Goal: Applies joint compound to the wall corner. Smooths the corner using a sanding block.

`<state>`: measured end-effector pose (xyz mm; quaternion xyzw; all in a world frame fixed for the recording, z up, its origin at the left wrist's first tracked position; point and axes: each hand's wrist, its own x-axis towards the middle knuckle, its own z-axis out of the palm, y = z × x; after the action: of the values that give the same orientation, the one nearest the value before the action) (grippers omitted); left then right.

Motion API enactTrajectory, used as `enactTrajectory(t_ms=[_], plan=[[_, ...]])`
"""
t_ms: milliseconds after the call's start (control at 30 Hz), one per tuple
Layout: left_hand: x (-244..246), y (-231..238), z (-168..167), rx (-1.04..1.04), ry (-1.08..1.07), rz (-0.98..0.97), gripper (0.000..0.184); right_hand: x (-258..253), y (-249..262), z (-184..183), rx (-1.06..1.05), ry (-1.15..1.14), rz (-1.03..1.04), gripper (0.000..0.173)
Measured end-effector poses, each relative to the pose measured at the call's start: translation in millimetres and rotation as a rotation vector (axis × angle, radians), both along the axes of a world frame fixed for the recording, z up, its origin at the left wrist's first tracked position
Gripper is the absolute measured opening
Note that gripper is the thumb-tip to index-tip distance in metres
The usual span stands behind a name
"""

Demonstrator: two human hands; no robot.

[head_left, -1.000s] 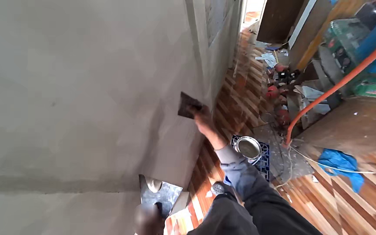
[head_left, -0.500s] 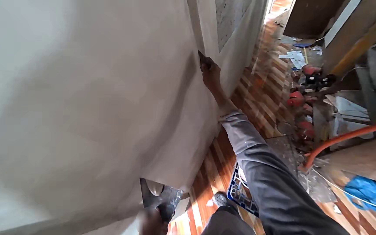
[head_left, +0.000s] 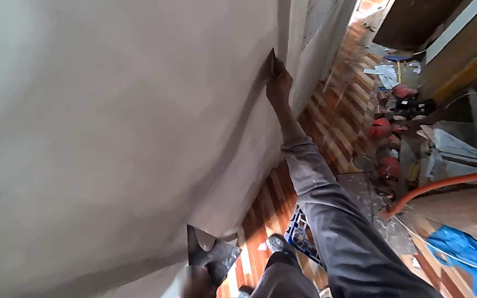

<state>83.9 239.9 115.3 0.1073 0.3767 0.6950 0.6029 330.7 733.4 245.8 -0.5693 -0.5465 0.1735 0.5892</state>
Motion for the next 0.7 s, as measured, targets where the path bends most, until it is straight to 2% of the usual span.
enactTrajectory(t_ms=[133, 267, 433, 700], plan=[[-20, -14, -5, 0.017, 0.007, -0.048, 0.020, -29, -41, -14, 0.067, 0.027, 0.031, 0.047], [-35, -26, 3, 0.043, 0.021, -0.100, 0.018, -64, -90, -27, 0.087, 0.039, 0.056, 0.048], [-56, -48, -2, 0.030, 0.015, -0.166, 0.018, -111, -165, -37, 0.109, 0.049, 0.081, 0.053], [-68, -71, -3, 0.097, 0.001, -0.164, 0.019, -180, -271, -57, 0.087, 0.075, 0.151, 0.054]])
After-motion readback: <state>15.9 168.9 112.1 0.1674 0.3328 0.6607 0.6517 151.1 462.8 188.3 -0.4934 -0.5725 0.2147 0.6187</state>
